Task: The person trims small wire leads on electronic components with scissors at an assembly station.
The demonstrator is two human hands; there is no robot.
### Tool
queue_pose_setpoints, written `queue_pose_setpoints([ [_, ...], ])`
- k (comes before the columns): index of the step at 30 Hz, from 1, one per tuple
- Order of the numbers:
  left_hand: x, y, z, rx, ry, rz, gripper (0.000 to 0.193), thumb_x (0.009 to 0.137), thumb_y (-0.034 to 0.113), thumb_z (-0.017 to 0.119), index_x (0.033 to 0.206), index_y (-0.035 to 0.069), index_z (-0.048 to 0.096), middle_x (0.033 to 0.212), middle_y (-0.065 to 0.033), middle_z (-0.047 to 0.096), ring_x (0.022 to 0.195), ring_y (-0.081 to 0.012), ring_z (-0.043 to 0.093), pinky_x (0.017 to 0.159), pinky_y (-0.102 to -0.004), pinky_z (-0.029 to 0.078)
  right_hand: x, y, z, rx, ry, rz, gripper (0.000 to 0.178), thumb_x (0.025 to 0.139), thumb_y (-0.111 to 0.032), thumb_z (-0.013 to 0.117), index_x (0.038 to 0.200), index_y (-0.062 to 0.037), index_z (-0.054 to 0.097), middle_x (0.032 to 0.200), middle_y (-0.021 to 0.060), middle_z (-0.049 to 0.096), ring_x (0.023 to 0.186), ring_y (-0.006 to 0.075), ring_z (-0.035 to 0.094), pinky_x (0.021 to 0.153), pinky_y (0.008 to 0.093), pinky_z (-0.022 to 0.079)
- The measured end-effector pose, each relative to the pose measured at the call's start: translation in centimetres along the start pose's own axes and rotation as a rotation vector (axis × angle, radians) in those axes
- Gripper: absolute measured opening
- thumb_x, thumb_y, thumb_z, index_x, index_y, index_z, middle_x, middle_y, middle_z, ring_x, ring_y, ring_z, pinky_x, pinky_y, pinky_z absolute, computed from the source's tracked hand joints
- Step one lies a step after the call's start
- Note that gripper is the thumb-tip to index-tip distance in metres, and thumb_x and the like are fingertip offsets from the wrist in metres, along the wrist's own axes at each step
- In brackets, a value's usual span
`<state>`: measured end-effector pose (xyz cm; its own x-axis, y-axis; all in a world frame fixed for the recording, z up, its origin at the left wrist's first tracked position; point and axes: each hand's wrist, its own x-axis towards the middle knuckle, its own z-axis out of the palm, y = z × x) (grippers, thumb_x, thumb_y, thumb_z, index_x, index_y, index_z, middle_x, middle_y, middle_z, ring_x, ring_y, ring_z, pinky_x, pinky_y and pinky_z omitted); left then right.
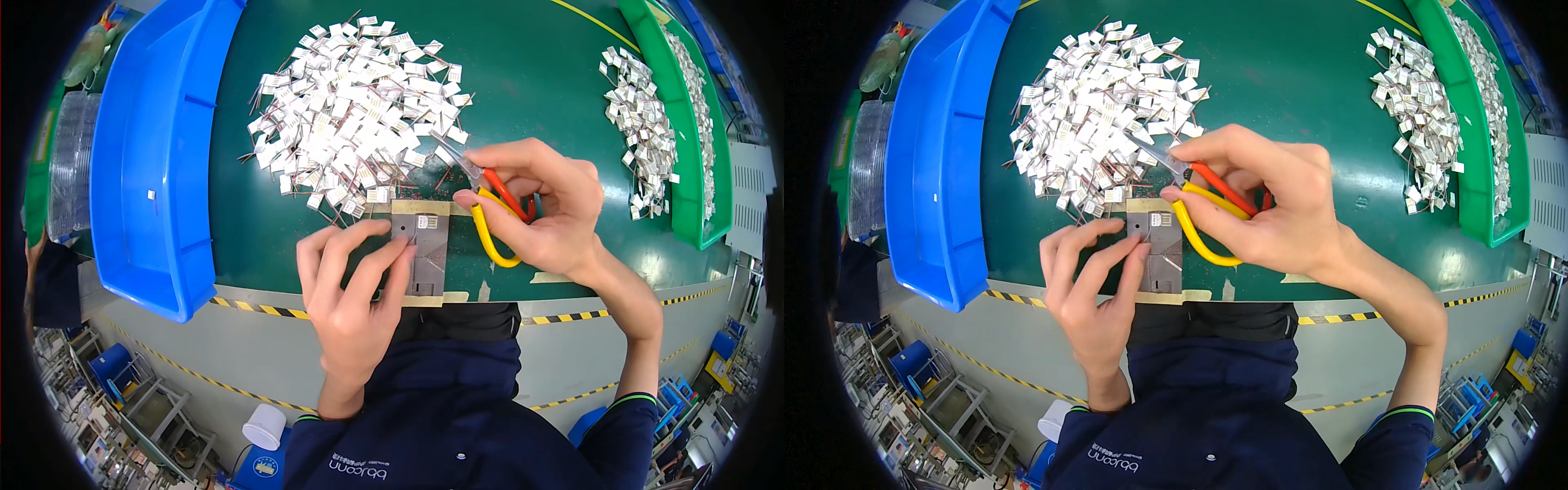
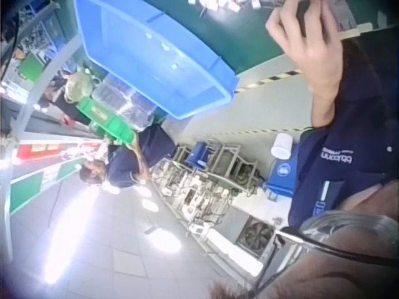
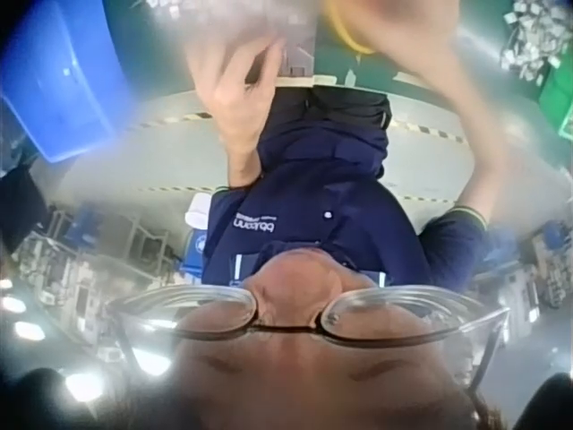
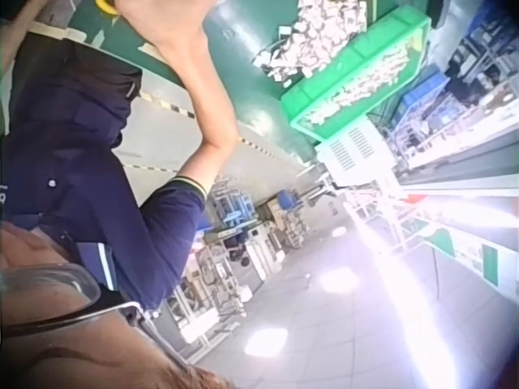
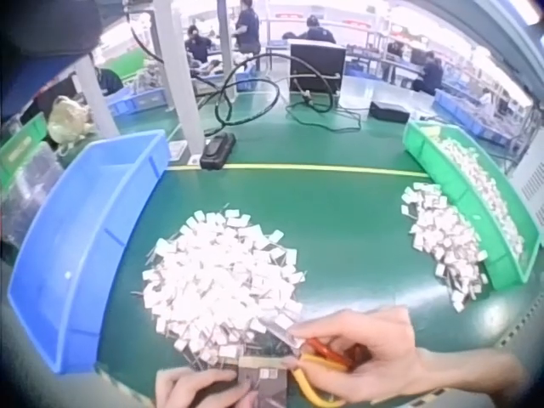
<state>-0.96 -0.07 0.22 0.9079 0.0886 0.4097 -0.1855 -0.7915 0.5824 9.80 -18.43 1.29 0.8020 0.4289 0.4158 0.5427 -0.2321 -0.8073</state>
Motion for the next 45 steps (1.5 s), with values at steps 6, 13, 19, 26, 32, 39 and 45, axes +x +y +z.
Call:
queue_pose_setpoints([
  [6, 0.5, -0.2, 0.9, -0.003, -0.001, -0.022, 0.017, 0.071, -0.003, 0.071, 0.084, 0.002, 0.060, 0.086, -0.0053, 0.059, 0.076, -0.0240, 0.052, 0.068, -0.0341, 0.039, -0.4, -0.6, 0.3, 0.087, -0.099, 0.164, 0.029, 0.072, 0.001, 0.074, 0.099, -0.0006, 0.063, 0.058, 0.0036, 0.058, 0.044, 0.0017, 0.046, 0.043, 0.0173, 0.032],
  [13, 0.7, 0.7, 0.5, -0.074, 0.104, 0.004, 0.017, 0.071, -0.005, 0.070, 0.084, 0.001, 0.062, 0.088, -0.0088, 0.061, 0.078, -0.0246, 0.055, 0.068, -0.0333, 0.043, -0.1, -1.6, 0.4, 0.533, -0.255, 0.619, 0.038, 0.076, 0.007, 0.071, 0.109, 0.0019, 0.055, 0.080, 0.0084, 0.068, 0.057, 0.0035, 0.059, 0.045, 0.0159, 0.040],
  [19, 1.5, 0.9, 0.7, -0.165, 0.138, 0.045, 0.023, 0.064, -0.004, 0.073, 0.086, 0.002, 0.066, 0.086, -0.0068, 0.064, 0.073, -0.0230, 0.057, 0.063, -0.0313, 0.045, 0.6, -2.8, -0.6, 0.763, -0.267, 0.782, 0.036, 0.080, 0.010, 0.065, 0.112, 0.0022, 0.051, 0.084, 0.0086, 0.066, 0.079, 0.0097, 0.065, 0.070, 0.0189, 0.052],
  [26, 1.1, 1.9, 1.3, -0.210, 0.246, 0.033, 0.017, 0.063, -0.007, 0.072, 0.076, 0.001, 0.063, 0.075, -0.0071, 0.064, 0.062, -0.0210, 0.057, 0.056, -0.0283, 0.044, 0.2, -2.9, -0.2, 0.789, -0.261, 0.782, 0.040, 0.080, 0.011, 0.064, 0.115, 0.0014, 0.047, 0.084, 0.0096, 0.065, 0.081, 0.0114, 0.066, 0.073, 0.0214, 0.053],
  [32, 0.6, 2.1, 1.4, -0.215, 0.318, -0.025, 0.018, 0.061, -0.007, 0.071, 0.073, 0.003, 0.061, 0.071, -0.0053, 0.063, 0.057, -0.0200, 0.055, 0.051, -0.0282, 0.041, 0.1, -2.8, 0.0, 0.778, -0.143, 0.756, 0.046, 0.079, 0.010, 0.066, 0.117, -0.0013, 0.042, 0.082, 0.0099, 0.066, 0.070, 0.0089, 0.064, 0.057, 0.0191, 0.049],
  [39, 2.3, 1.1, 0.0, -0.421, 0.211, -0.108, 0.022, 0.062, -0.008, 0.071, 0.082, -0.004, 0.065, 0.080, -0.0109, 0.067, 0.068, -0.0229, 0.060, 0.062, -0.0290, 0.046, 0.6, -2.4, -0.8, 0.891, -0.094, 0.770, 0.051, 0.077, 0.004, 0.072, 0.116, -0.0046, 0.041, 0.079, 0.0112, 0.066, 0.044, 0.0045, 0.047, 0.036, 0.0176, 0.031],
  [45, 2.8, -0.4, 0.3, -0.776, -0.045, 0.077, 0.023, 0.067, -0.011, 0.071, 0.088, -0.006, 0.067, 0.089, -0.0156, 0.069, 0.079, -0.0254, 0.065, 0.070, -0.0295, 0.049, 0.6, -2.5, -0.7, 1.134, -0.343, 0.960, 0.048, 0.076, 0.005, 0.072, 0.114, -0.0043, 0.044, 0.079, 0.0090, 0.064, 0.044, 0.0043, 0.046, 0.037, 0.0182, 0.029],
])
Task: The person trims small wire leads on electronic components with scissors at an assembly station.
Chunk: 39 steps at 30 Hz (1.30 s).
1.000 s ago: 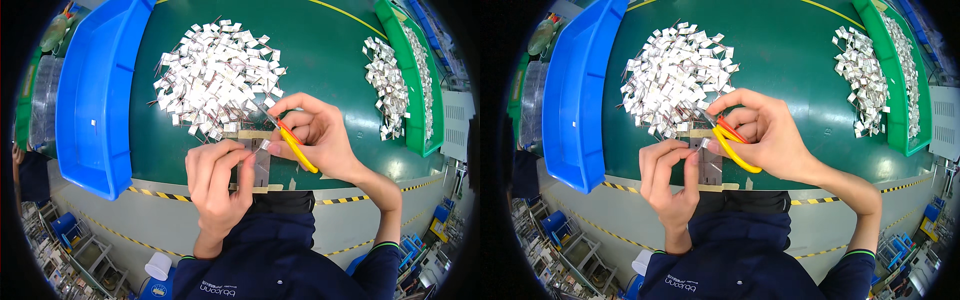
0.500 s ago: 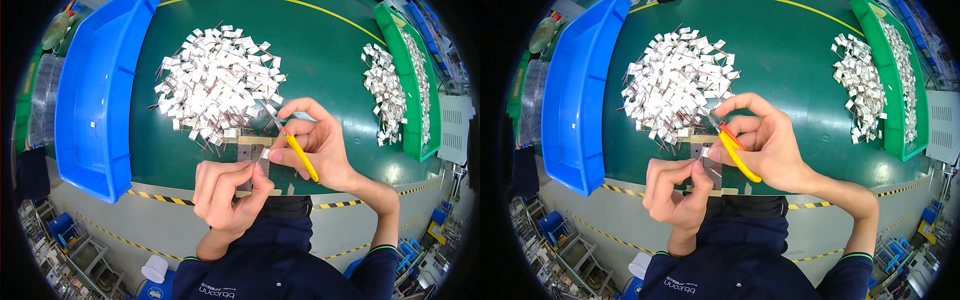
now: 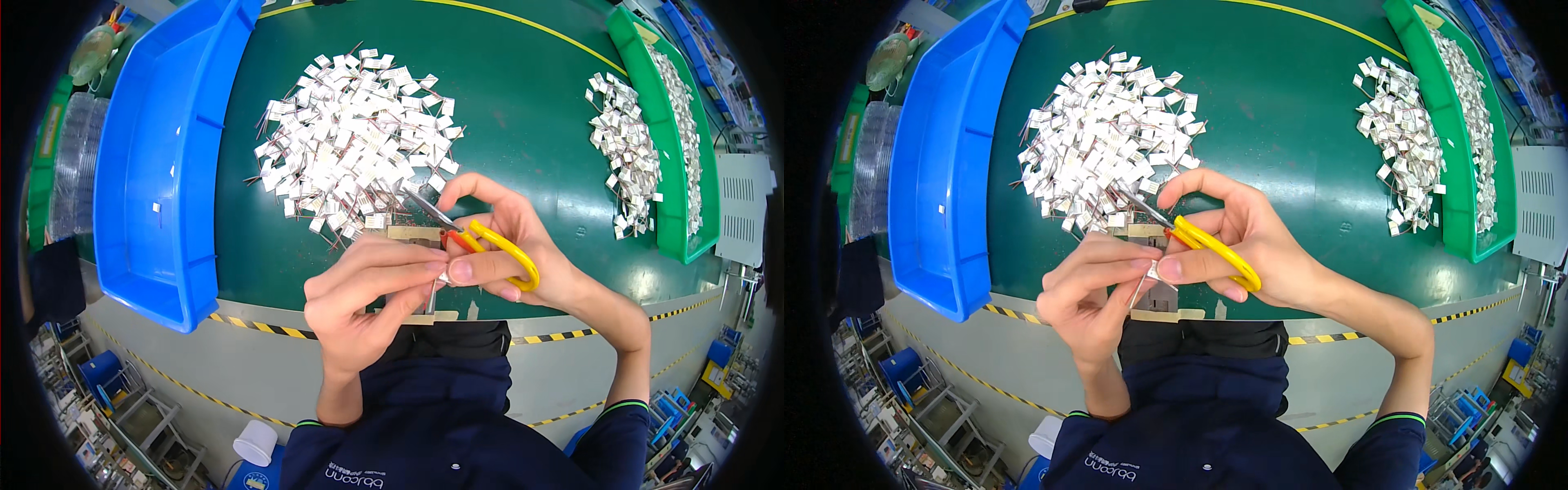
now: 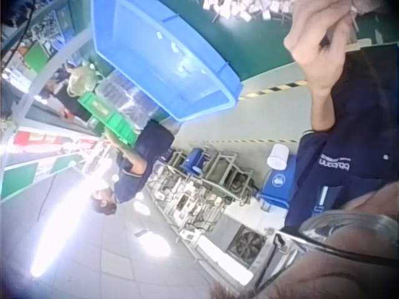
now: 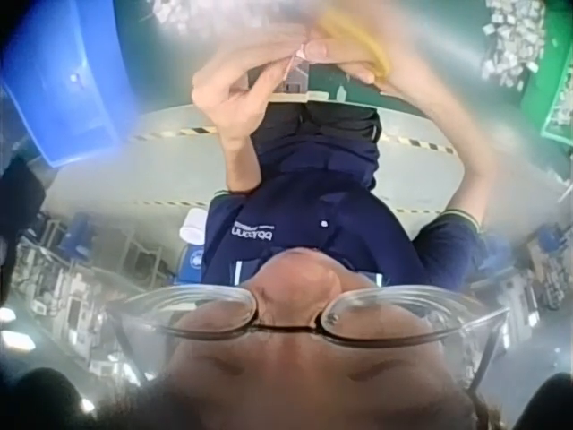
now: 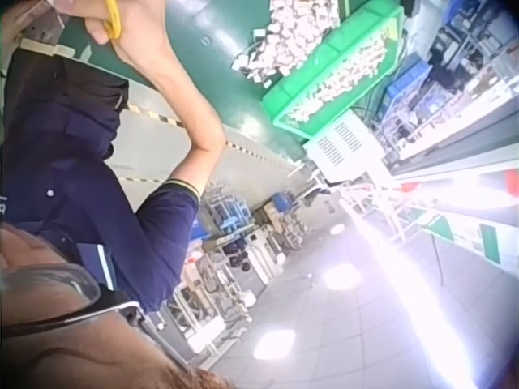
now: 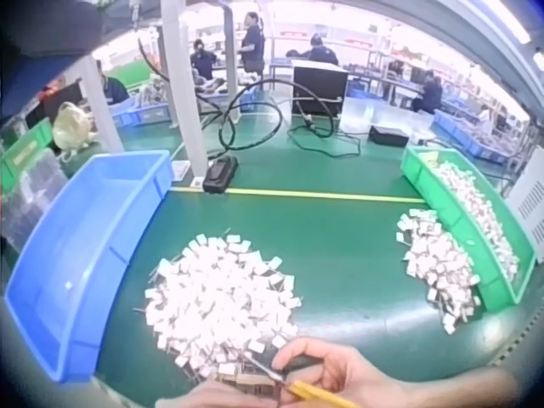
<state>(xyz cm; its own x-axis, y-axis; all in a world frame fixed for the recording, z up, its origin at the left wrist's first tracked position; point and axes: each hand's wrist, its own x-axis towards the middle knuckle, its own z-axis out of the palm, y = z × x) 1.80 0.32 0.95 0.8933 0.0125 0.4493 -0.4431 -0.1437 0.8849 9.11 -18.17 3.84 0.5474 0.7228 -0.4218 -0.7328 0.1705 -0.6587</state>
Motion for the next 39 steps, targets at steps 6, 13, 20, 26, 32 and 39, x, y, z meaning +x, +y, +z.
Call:
queue_pose_setpoints([
  [6, -0.2, 1.0, 1.4, -0.229, 0.279, -0.353, 0.015, 0.074, -0.010, 0.070, 0.088, -0.006, 0.066, 0.087, -0.0123, 0.067, 0.072, -0.0139, 0.060, 0.065, -0.0237, 0.047, 0.1, 0.7, 0.1, -0.098, 0.142, -0.228, 0.047, 0.079, 0.003, 0.070, 0.116, -0.0039, 0.042, 0.082, 0.0099, 0.066, 0.048, 0.0042, 0.050, 0.040, 0.0167, 0.033],
  [13, -0.2, 1.7, 3.3, -0.274, 0.365, -0.414, 0.013, 0.079, -0.008, 0.068, 0.092, -0.007, 0.065, 0.087, -0.0103, 0.065, 0.071, -0.0092, 0.057, 0.063, -0.0208, 0.044, -0.2, 0.9, 0.1, -0.200, 0.177, -0.339, 0.048, 0.079, 0.009, 0.067, 0.117, -0.0033, 0.041, 0.088, 0.0127, 0.067, 0.067, 0.0069, 0.063, 0.049, 0.0172, 0.044],
  [20, -0.4, 1.3, 3.7, -0.456, 0.411, -0.462, 0.009, 0.083, -0.007, 0.065, 0.092, -0.007, 0.064, 0.095, -0.0108, 0.062, 0.080, -0.0107, 0.059, 0.071, -0.0222, 0.048, -0.5, 1.6, 0.1, -0.271, 0.149, -0.443, 0.055, 0.077, 0.013, 0.065, 0.121, -0.0031, 0.035, 0.087, 0.0124, 0.064, 0.082, 0.0131, 0.066, 0.072, 0.0214, 0.052],
  [26, -0.3, 1.4, 3.9, -0.434, 0.434, -0.444, 0.007, 0.083, -0.006, 0.064, 0.090, -0.007, 0.064, 0.095, -0.0100, 0.062, 0.079, -0.0098, 0.058, 0.071, -0.0217, 0.047, -0.3, 2.4, 0.1, -0.390, 0.177, -0.549, 0.061, 0.077, 0.012, 0.068, 0.121, -0.0049, 0.030, 0.081, 0.0100, 0.063, 0.075, 0.0119, 0.065, 0.068, 0.0225, 0.050],
  [32, -0.3, 1.5, 4.1, -0.428, 0.445, -0.430, 0.006, 0.083, -0.004, 0.065, 0.088, -0.007, 0.064, 0.092, -0.0084, 0.062, 0.075, -0.0081, 0.055, 0.069, -0.0204, 0.044, -0.5, 2.3, 0.0, -0.476, 0.155, -0.577, 0.061, 0.075, 0.011, 0.069, 0.120, -0.0049, 0.030, 0.080, 0.0085, 0.061, 0.076, 0.0116, 0.065, 0.069, 0.0223, 0.049],
  [39, -0.2, 1.5, 4.0, -0.416, 0.421, -0.408, 0.006, 0.083, -0.004, 0.065, 0.088, -0.006, 0.064, 0.088, -0.0076, 0.061, 0.075, -0.0080, 0.051, 0.070, -0.0212, 0.041, -0.7, 2.4, -0.4, -0.524, 0.084, -0.619, 0.053, 0.076, 0.010, 0.063, 0.120, -0.0029, 0.035, 0.081, 0.0083, 0.060, 0.079, 0.0117, 0.065, 0.068, 0.0205, 0.047],
])
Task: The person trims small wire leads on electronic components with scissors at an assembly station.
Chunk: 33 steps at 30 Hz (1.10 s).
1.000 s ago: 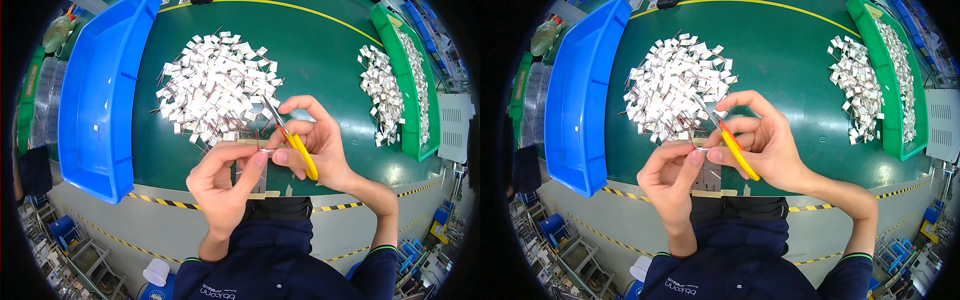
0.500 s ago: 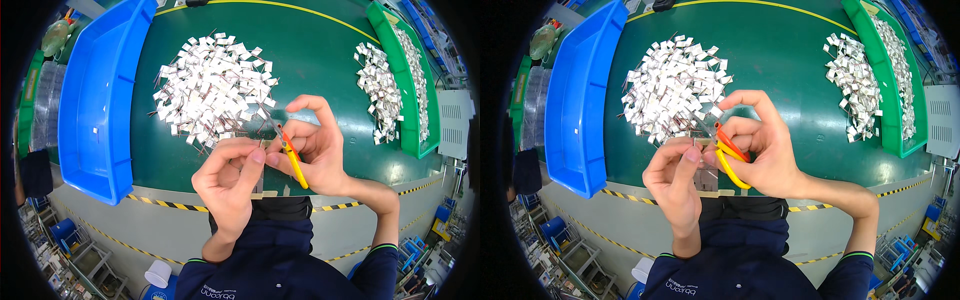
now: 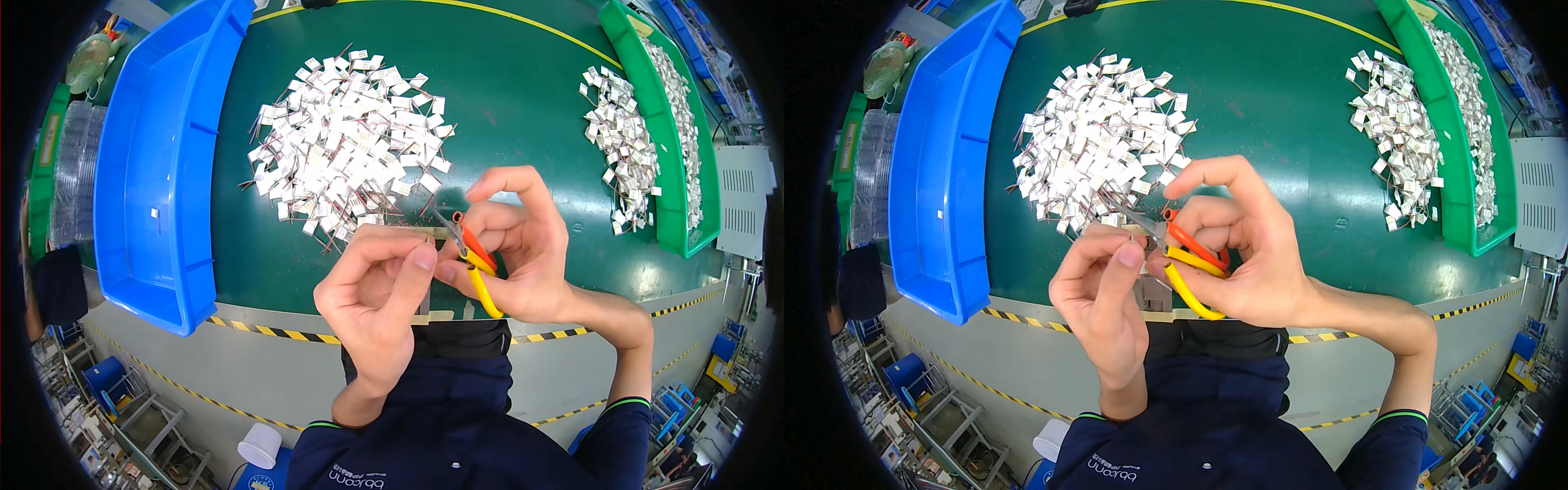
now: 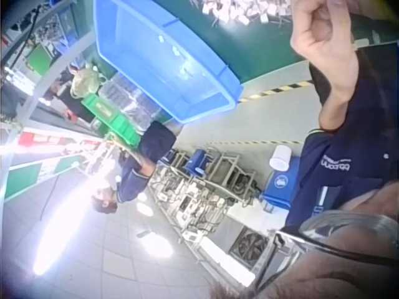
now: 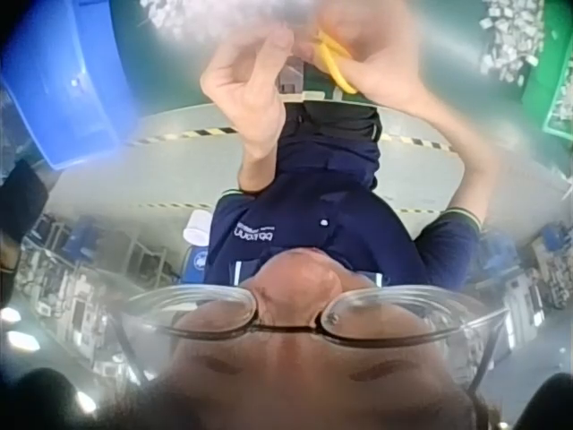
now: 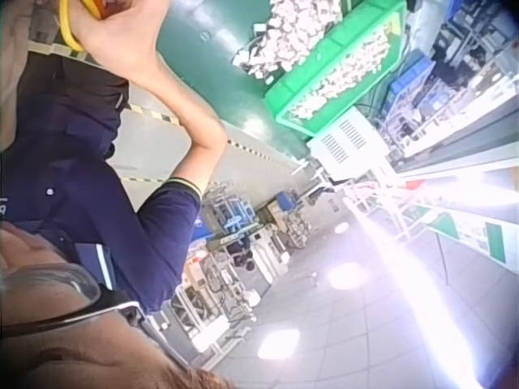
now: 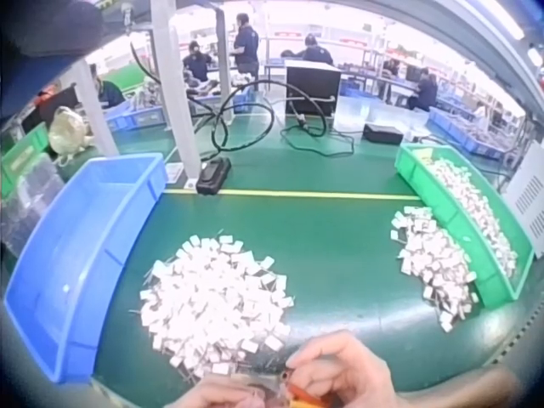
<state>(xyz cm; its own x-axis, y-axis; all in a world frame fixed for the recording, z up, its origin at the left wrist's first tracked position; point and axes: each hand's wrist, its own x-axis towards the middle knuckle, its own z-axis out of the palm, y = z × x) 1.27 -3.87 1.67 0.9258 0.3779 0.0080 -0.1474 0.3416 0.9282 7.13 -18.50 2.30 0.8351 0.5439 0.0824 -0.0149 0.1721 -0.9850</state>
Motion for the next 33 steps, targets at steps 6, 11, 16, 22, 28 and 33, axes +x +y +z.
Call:
queue_pose_setpoints([
  [6, -0.2, -0.3, -0.1, -0.048, 0.017, 0.013, 0.004, 0.082, -0.004, 0.065, 0.084, -0.004, 0.061, 0.084, -0.0063, 0.059, 0.074, -0.0079, 0.050, 0.069, -0.0210, 0.039, 0.7, -0.3, -0.4, -0.105, -0.064, 0.027, 0.050, 0.076, 0.007, 0.067, 0.118, -0.0020, 0.043, 0.084, 0.0079, 0.063, 0.075, 0.0074, 0.063, 0.066, 0.0179, 0.045],
  [11, -0.4, 0.0, -0.4, -0.133, 0.024, -0.030, 0.008, 0.082, -0.004, 0.065, 0.080, -0.003, 0.058, 0.080, -0.0045, 0.056, 0.071, -0.0074, 0.047, 0.066, -0.0212, 0.038, 2.2, -2.0, -2.0, 0.103, -0.226, 0.332, 0.047, 0.076, -0.003, 0.073, 0.116, 0.0006, 0.047, 0.085, 0.0111, 0.065, 0.071, 0.0073, 0.063, 0.061, 0.0176, 0.044],
  [16, -0.5, 0.0, -0.5, -0.115, 0.001, -0.040, 0.010, 0.082, -0.002, 0.066, 0.078, -0.002, 0.056, 0.078, -0.0038, 0.054, 0.069, -0.0069, 0.044, 0.064, -0.0209, 0.036, 2.2, -2.6, -2.6, 0.276, -0.247, 0.519, 0.029, 0.074, -0.001, 0.068, 0.100, 0.0071, 0.057, 0.078, 0.0166, 0.066, 0.058, 0.0093, 0.061, 0.052, 0.0193, 0.044],
  [22, -0.6, 0.2, -0.7, -0.137, -0.013, -0.059, 0.012, 0.081, -0.001, 0.067, 0.077, -0.002, 0.055, 0.078, -0.0035, 0.052, 0.067, -0.0064, 0.043, 0.061, -0.0204, 0.035, 2.0, -2.2, -2.6, 0.271, -0.260, 0.485, 0.025, 0.070, 0.005, 0.065, 0.095, 0.0118, 0.062, 0.076, 0.0153, 0.067, 0.063, 0.0146, 0.067, 0.057, 0.0199, 0.049],
  [28, -0.6, 0.1, -0.9, -0.169, -0.020, -0.083, 0.013, 0.082, 0.000, 0.066, 0.078, -0.002, 0.054, 0.080, -0.0045, 0.051, 0.068, -0.0067, 0.043, 0.061, -0.0205, 0.035, 1.9, -2.1, -2.9, 0.266, -0.297, 0.467, 0.023, 0.075, 0.006, 0.064, 0.097, 0.0094, 0.063, 0.080, 0.0121, 0.067, 0.066, 0.0098, 0.064, 0.056, 0.0171, 0.046],
  [33, -0.7, 0.1, -0.7, -0.196, -0.030, -0.081, 0.013, 0.082, 0.000, 0.065, 0.079, -0.002, 0.053, 0.082, -0.0058, 0.052, 0.072, -0.0078, 0.045, 0.065, -0.0208, 0.037, 2.0, -2.1, -2.9, 0.276, -0.347, 0.440, 0.020, 0.080, 0.007, 0.063, 0.100, 0.0068, 0.063, 0.082, 0.0086, 0.067, 0.068, 0.0039, 0.061, 0.055, 0.0144, 0.042],
])
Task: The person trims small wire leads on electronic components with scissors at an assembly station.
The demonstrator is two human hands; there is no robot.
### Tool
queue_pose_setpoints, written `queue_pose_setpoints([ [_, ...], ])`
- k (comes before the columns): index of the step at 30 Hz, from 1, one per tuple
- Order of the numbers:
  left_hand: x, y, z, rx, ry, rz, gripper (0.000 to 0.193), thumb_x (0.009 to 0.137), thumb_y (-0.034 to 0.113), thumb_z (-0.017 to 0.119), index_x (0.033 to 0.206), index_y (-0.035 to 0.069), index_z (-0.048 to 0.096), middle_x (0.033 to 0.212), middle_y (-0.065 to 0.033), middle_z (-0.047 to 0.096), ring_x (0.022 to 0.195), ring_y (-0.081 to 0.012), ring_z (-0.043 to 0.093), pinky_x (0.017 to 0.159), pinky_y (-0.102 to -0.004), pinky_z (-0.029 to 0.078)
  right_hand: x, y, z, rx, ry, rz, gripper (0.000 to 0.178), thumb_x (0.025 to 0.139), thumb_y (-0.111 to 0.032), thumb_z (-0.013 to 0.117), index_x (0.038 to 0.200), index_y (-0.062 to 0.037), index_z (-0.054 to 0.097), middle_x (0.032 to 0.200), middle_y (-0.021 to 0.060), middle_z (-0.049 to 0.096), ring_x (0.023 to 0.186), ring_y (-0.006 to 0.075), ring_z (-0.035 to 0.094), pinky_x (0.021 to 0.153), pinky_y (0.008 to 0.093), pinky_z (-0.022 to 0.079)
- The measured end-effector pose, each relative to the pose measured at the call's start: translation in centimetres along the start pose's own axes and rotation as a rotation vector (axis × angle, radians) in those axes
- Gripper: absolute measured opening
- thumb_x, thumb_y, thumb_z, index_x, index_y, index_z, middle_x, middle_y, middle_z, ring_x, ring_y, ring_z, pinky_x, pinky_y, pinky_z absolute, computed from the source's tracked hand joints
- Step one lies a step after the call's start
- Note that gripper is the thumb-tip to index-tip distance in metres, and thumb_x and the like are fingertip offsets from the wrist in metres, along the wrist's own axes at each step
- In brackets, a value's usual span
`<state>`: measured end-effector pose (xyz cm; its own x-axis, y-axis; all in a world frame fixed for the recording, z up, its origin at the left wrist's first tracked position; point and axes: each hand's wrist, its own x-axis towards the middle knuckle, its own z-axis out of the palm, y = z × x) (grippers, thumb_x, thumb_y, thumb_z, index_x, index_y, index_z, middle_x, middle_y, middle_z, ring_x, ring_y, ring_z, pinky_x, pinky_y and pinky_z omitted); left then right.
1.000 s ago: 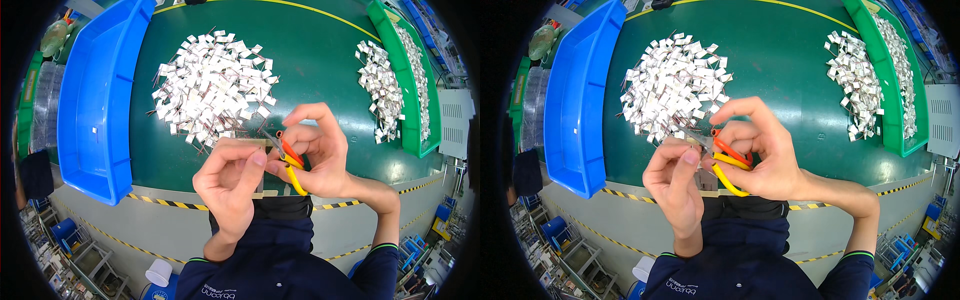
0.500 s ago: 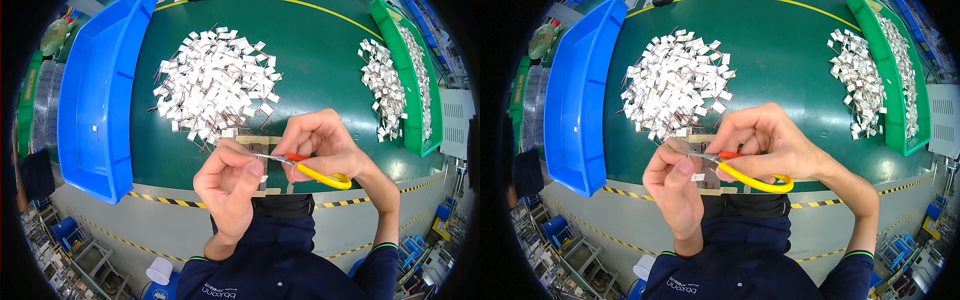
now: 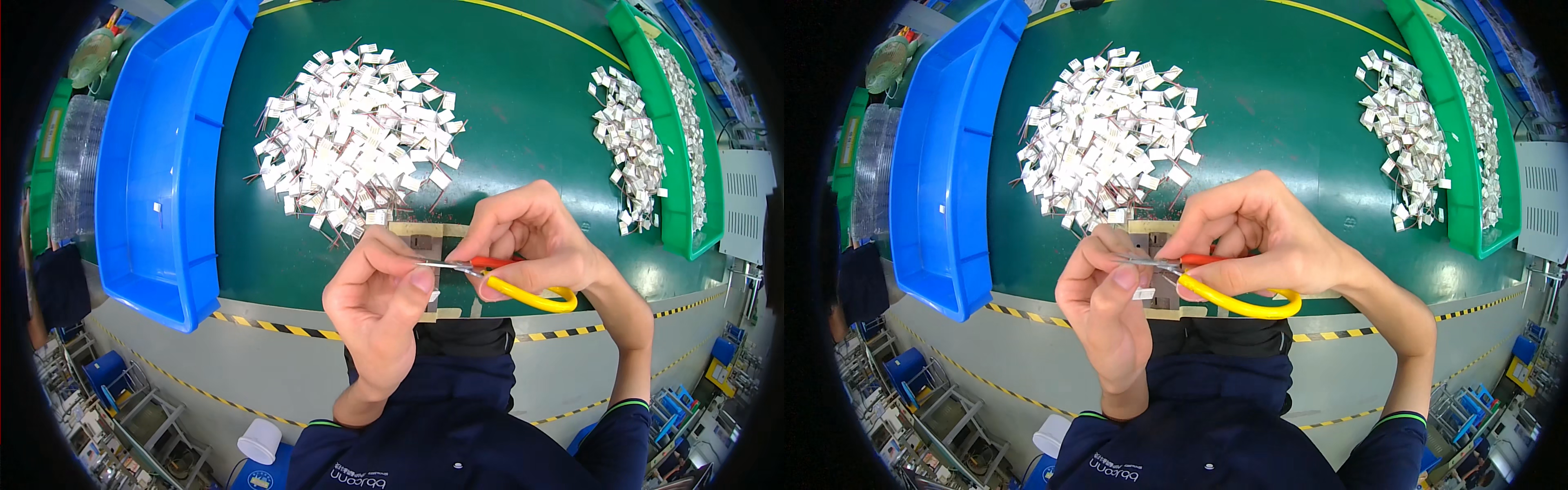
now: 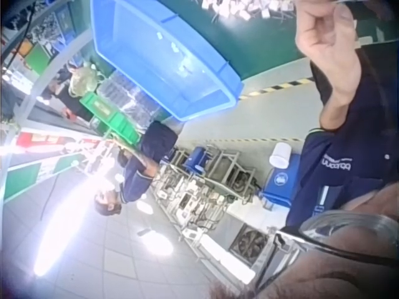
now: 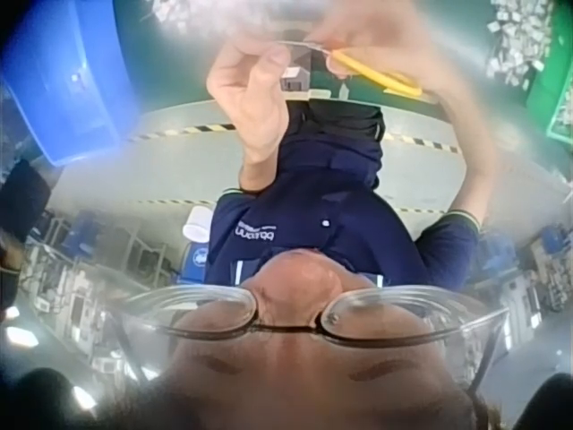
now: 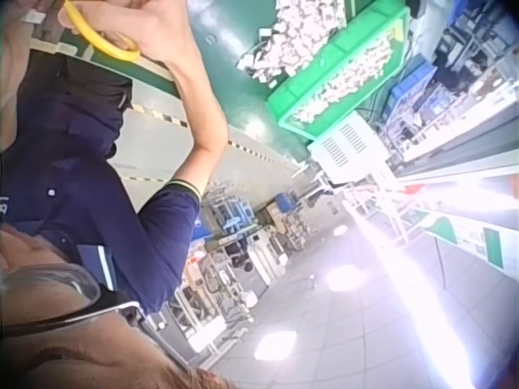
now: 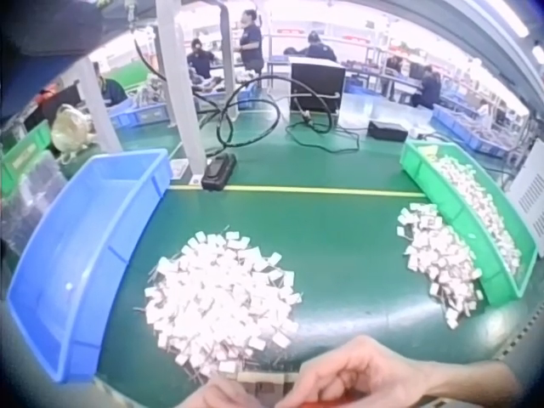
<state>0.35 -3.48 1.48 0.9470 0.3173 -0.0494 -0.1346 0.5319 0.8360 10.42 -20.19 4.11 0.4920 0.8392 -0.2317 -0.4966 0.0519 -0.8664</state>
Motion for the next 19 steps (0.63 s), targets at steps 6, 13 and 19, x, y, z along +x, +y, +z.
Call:
queue_pose_setpoints([
  [6, -0.04, 0.49, 0.55, 0.116, 0.051, -0.029, 0.016, 0.081, 0.006, 0.062, 0.076, 0.002, 0.047, 0.076, -0.0061, 0.047, 0.068, -0.0134, 0.045, 0.064, -0.0259, 0.036, 0.12, -0.50, 0.36, -0.003, 0.096, 0.062, 0.027, 0.068, 0.008, 0.065, 0.095, 0.0127, 0.064, 0.075, 0.0155, 0.068, 0.061, 0.0133, 0.067, 0.054, 0.0167, 0.045],
  [13, -0.03, 0.64, 0.53, 0.118, 0.046, -0.051, 0.015, 0.081, 0.006, 0.062, 0.075, 0.002, 0.048, 0.076, -0.0065, 0.048, 0.069, -0.0133, 0.045, 0.064, -0.0258, 0.036, 0.01, -0.52, 0.06, -0.015, 0.083, 0.068, 0.028, 0.068, 0.012, 0.064, 0.096, 0.0132, 0.064, 0.075, 0.0169, 0.068, 0.060, 0.0130, 0.067, 0.051, 0.0155, 0.044],
  [19, -0.07, 0.66, 0.16, 0.140, 0.029, -0.043, 0.016, 0.081, 0.008, 0.063, 0.076, 0.001, 0.049, 0.076, -0.0072, 0.049, 0.070, -0.0134, 0.047, 0.065, -0.0256, 0.037, 0.03, -0.24, 0.11, -0.009, 0.098, 0.072, 0.028, 0.070, 0.011, 0.065, 0.097, 0.0132, 0.064, 0.077, 0.0189, 0.068, 0.064, 0.0166, 0.069, 0.057, 0.0169, 0.051],
])
